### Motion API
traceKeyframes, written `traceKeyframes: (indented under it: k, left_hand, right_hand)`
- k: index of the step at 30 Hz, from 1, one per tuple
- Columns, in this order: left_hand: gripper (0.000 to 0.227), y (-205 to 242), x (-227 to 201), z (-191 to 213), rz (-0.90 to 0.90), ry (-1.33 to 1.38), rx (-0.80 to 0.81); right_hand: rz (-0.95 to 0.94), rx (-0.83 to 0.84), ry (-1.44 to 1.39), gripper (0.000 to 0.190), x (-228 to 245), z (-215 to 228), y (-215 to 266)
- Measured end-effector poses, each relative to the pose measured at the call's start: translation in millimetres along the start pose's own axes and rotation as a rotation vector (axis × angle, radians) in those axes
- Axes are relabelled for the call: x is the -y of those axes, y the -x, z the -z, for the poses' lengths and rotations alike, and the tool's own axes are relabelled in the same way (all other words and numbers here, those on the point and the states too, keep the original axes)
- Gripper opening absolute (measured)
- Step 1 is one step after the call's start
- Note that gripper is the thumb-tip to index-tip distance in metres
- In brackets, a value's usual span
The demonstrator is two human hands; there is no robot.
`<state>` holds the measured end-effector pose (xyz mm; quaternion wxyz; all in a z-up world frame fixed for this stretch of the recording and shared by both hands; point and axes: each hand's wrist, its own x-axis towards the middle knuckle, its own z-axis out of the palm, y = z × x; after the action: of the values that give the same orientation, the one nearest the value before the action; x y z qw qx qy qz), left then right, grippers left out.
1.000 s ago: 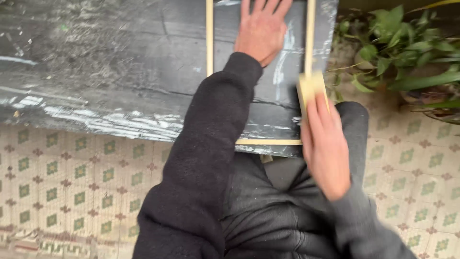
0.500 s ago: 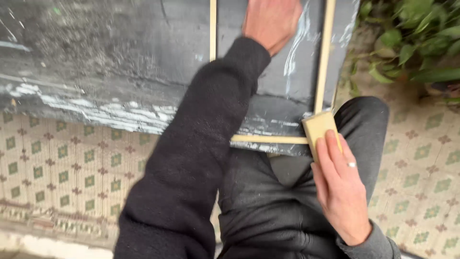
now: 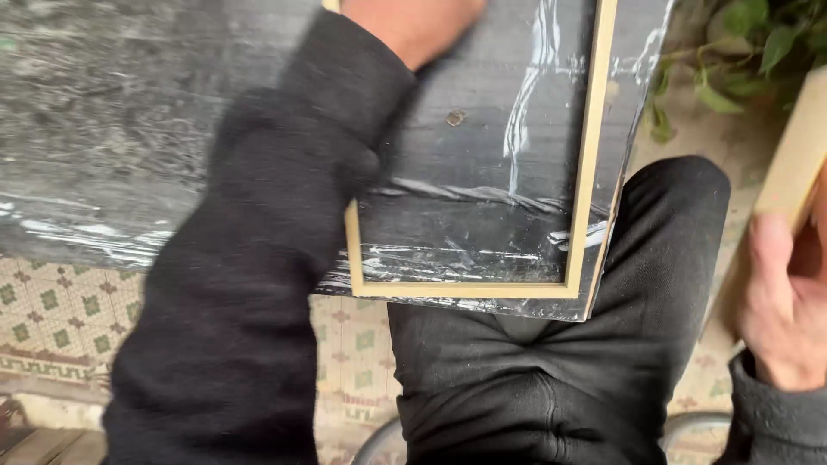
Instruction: Sanding the surfaces and edges of a wooden frame using a manual sanding block.
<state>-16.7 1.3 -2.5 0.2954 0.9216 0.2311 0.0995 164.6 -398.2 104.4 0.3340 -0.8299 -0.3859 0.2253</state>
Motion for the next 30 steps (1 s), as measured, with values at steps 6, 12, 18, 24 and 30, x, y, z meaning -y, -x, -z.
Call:
traceKeyframes:
  k: [6, 12, 18, 24, 30]
  left_hand:
    - [0.014, -6.7, -38.8, 69.2, -0.233, -0.412, -0.303]
    - [0.021, -14.8, -45.3, 79.2, -0.137, -0.298, -0.177]
    - [0.014, 59.2, -54.7, 140.6, 0.05, -0.332, -0.224]
    - [0.024, 189.6, -70.5, 143.9, 0.536, -0.169, -0.337]
    - [0.047, 187.3, -134.9, 112.1, 0.168, -0.269, -0.492]
  right_hand:
    - [-0.169, -0.126, -0.197, 0.06, 17.0, -1.6, 14.7]
    - [-0.159, -0.185, -0.063, 0.059, -51.2, -10.5, 40.5]
    - [0.022, -0.159, -0.061, 0.054, 20.7, 3.2, 11.5]
    - [0.255, -0.097, -0.035, 0.052, 64.7, -5.2, -0.8]
    - [0.468, -0.07, 0.12, 0.049, 96.1, -21.9, -8.0]
